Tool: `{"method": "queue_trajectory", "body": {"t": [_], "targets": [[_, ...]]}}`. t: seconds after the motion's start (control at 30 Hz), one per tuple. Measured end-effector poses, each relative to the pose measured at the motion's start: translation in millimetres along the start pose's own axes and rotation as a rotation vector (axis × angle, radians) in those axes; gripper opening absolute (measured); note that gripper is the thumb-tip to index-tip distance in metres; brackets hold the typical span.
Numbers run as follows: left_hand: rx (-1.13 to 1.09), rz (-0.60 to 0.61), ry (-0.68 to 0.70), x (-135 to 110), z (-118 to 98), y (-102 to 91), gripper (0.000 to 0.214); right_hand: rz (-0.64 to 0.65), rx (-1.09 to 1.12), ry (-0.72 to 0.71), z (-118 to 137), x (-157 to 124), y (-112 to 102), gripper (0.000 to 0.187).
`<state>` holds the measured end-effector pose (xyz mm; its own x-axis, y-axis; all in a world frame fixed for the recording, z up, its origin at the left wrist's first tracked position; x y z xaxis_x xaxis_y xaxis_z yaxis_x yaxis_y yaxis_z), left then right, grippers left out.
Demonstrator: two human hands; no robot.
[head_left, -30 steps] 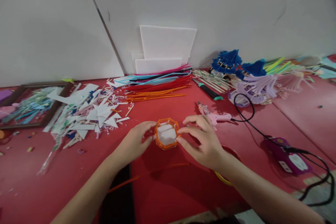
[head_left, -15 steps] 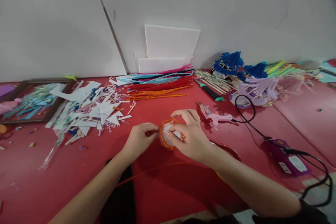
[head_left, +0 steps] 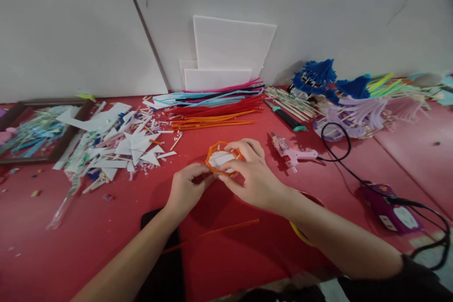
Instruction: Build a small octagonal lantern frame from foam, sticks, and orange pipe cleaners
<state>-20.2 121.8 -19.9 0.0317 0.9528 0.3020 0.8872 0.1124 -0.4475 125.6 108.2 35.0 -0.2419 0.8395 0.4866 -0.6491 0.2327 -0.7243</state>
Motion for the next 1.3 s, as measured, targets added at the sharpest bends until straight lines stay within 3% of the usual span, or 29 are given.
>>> {"method": "queue_trajectory", "body": {"t": [0.43, 1.3], "targets": [[-0.088, 0.03, 0.032, -3, 1, 0.9, 0.014, -0.019, -0.018, 0.03, -4, -2, 6, 0.008], [-0.045, 0.034, 0.06, -3, -6, 1.4, 0.011, -0.012, 0.018, 0.033, -4, -4, 5, 0.01]]}}
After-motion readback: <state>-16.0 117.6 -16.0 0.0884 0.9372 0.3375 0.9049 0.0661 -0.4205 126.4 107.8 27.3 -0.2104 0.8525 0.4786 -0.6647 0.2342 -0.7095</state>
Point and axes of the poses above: each hand's wrist, its own x-axis towards the middle knuckle, its own y-axis out of the palm, z = x × y, the point moved 7 cm from there along x, towards the middle knuckle, and after that the axes turned 13 degrees about -z, right-handed, at the moved point
